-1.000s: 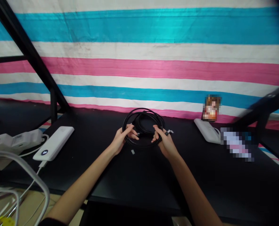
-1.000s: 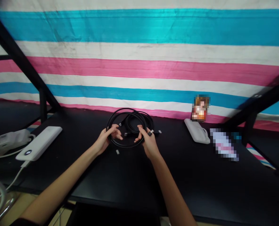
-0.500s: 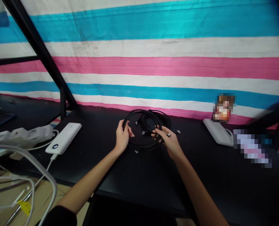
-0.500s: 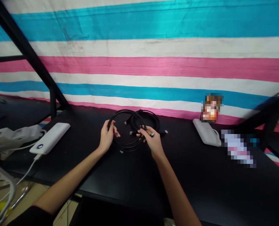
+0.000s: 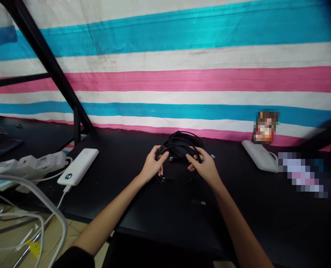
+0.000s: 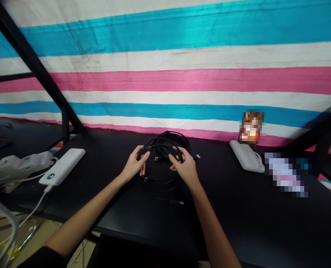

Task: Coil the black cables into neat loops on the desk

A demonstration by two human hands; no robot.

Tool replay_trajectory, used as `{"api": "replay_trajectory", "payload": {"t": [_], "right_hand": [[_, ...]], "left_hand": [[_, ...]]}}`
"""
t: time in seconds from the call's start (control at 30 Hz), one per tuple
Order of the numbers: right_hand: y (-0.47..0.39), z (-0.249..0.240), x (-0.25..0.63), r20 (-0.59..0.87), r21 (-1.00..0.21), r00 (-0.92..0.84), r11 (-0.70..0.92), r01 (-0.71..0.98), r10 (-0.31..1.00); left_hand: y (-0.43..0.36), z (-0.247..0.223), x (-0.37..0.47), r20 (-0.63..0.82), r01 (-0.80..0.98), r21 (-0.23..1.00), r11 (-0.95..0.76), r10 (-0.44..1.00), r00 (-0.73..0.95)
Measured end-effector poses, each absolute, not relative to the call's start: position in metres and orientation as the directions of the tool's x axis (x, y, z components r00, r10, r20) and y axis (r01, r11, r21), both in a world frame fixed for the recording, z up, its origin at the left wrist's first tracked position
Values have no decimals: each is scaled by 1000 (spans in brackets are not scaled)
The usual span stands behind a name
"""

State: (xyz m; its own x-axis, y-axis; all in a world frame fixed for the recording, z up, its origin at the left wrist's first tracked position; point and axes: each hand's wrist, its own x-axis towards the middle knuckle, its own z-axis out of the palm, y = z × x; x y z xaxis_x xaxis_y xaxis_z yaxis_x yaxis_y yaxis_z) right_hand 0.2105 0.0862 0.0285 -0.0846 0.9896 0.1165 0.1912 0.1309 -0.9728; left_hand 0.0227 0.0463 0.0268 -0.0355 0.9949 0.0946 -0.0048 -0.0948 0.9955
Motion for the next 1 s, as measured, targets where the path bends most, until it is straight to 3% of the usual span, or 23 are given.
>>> {"api": "replay_trajectory", "payload": {"t": [0.17,0.4,0.5,0.67,0.73,1.0], "right_hand": [[82,34,203,168,-979,-54,174,110,984],[85,37,205,78,-993,-106,68,-92,991],[86,34,206,94,-995,-105,90,-41,990],[81,31,203,421,-882,-92,431,190,902],[80,28,201,482,-835,-108,493,243,870],[81,23,201,416,-833,-131,435,343,900]], "left_hand": [[45,24,23,117,25,993,-117,993,-7],[45,27,22,148,-49,988,-148,989,-3],[45,27,23,108,-79,991,-108,994,-3],[43,24,25,116,-61,991,-119,992,-41],[42,24,26,166,-28,985,-169,984,-68],[42,25,26,216,93,975,-204,965,-151]]}}
